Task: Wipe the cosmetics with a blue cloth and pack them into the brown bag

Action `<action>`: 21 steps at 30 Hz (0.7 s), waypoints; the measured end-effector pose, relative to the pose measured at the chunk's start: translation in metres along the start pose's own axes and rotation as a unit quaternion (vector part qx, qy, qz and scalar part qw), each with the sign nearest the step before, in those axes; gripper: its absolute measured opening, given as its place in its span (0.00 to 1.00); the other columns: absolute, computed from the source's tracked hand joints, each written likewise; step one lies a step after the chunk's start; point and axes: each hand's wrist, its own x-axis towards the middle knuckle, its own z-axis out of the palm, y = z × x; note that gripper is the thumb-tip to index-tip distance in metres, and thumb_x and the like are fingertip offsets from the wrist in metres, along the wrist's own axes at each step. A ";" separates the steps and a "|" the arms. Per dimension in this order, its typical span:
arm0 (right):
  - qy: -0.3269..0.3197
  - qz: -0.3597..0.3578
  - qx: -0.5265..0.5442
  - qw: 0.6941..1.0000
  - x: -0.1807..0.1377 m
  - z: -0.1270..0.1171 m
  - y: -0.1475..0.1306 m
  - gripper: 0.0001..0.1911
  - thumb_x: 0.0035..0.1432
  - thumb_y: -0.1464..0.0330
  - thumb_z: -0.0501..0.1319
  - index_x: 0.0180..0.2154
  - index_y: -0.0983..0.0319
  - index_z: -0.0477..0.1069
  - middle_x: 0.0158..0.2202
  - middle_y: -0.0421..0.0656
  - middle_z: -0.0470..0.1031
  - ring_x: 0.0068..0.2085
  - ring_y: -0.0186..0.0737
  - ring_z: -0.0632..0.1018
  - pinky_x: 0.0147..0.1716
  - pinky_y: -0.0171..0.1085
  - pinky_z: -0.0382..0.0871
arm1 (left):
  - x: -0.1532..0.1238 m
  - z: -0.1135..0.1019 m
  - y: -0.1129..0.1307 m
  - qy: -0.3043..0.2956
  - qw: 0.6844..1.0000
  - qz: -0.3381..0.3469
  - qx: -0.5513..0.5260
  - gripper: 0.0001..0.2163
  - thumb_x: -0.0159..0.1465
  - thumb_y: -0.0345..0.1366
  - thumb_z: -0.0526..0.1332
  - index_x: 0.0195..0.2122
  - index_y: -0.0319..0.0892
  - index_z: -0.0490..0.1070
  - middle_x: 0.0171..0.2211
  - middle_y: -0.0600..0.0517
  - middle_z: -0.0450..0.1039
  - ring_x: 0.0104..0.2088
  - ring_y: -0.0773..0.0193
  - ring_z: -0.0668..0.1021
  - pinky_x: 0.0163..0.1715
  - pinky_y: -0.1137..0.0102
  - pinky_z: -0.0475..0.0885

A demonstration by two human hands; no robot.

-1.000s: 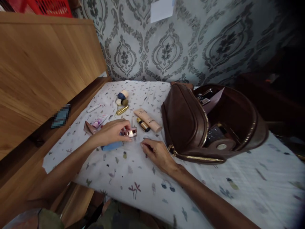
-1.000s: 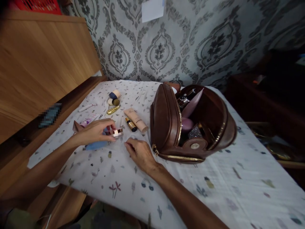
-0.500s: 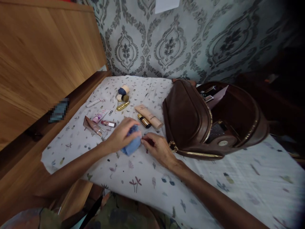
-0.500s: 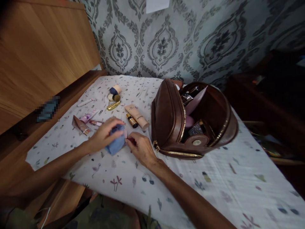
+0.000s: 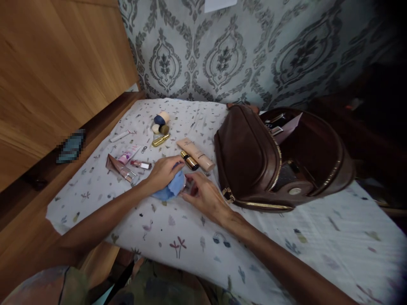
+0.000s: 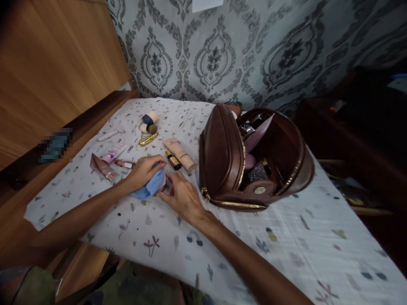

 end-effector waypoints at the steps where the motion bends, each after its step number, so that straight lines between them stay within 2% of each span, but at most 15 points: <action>1: -0.001 0.000 -0.017 1.000 0.000 0.001 -0.002 0.20 0.57 0.65 0.68 0.51 0.60 0.71 0.43 0.42 0.72 0.32 0.34 0.74 0.36 0.37 0.68 | 0.001 0.000 -0.003 0.011 1.000 -0.007 -0.001 0.10 0.72 0.37 0.53 0.41 0.44 0.72 0.35 0.52 0.78 0.38 0.59 0.78 0.43 0.67 0.69; 4: -0.003 0.003 -0.068 0.998 0.004 0.007 -0.006 0.25 0.57 0.62 0.70 0.54 0.59 0.70 0.46 0.45 0.73 0.39 0.41 0.77 0.37 0.39 0.70 | 0.001 -0.004 -0.010 0.038 0.999 -0.012 0.032 0.11 0.73 0.37 0.50 0.42 0.43 0.71 0.38 0.50 0.78 0.41 0.58 0.78 0.44 0.67 0.69; 8: 0.031 -0.013 -0.090 0.995 0.009 0.023 -0.004 0.32 0.56 0.58 0.70 0.59 0.60 0.66 0.52 0.50 0.72 0.54 0.55 0.75 0.46 0.48 0.73 | -0.006 -0.016 -0.014 0.014 0.983 -0.025 0.181 0.12 0.74 0.38 0.49 0.45 0.43 0.71 0.42 0.45 0.77 0.42 0.55 0.79 0.44 0.65 0.69; 11: 0.073 -0.042 -0.083 0.993 0.009 0.033 0.001 0.34 0.56 0.59 0.71 0.60 0.61 0.65 0.53 0.51 0.74 0.56 0.56 0.74 0.53 0.53 0.72 | -0.011 -0.026 -0.013 0.000 0.973 -0.061 0.225 0.13 0.75 0.41 0.49 0.48 0.43 0.71 0.45 0.44 0.76 0.44 0.52 0.79 0.43 0.63 0.70; 13: 0.083 -0.050 -0.071 0.993 0.009 0.036 0.004 0.32 0.55 0.61 0.71 0.58 0.62 0.67 0.53 0.52 0.75 0.54 0.56 0.74 0.54 0.53 0.71 | -0.016 -0.033 -0.012 -0.007 0.981 -0.066 0.182 0.15 0.75 0.44 0.49 0.51 0.43 0.70 0.48 0.44 0.75 0.47 0.50 0.79 0.46 0.62 0.71; 15: 0.083 -0.044 -0.051 0.994 0.008 0.036 0.005 0.30 0.53 0.62 0.72 0.55 0.63 0.69 0.52 0.52 0.75 0.53 0.55 0.75 0.53 0.53 0.71 | -0.021 -0.037 -0.011 -0.042 0.993 -0.047 0.101 0.18 0.74 0.48 0.50 0.57 0.44 0.68 0.53 0.44 0.75 0.52 0.51 0.78 0.51 0.61 0.70; 18: 0.090 -0.030 -0.013 0.995 0.007 0.032 0.006 0.30 0.51 0.65 0.72 0.54 0.63 0.69 0.50 0.51 0.76 0.53 0.55 0.75 0.51 0.51 0.72 | -0.030 -0.039 -0.010 -0.125 0.992 -0.009 0.012 0.31 0.68 0.54 0.59 0.67 0.45 0.58 0.63 0.42 0.68 0.61 0.49 0.72 0.58 0.60 0.67; 21: 0.112 -0.027 0.027 0.993 0.005 0.030 0.007 0.30 0.50 0.66 0.71 0.54 0.62 0.69 0.50 0.51 0.77 0.51 0.55 0.76 0.50 0.51 0.73 | -0.035 -0.035 -0.010 -0.167 0.985 0.017 -0.026 0.42 0.61 0.53 0.68 0.72 0.49 0.51 0.66 0.41 0.63 0.65 0.46 0.69 0.60 0.58 0.66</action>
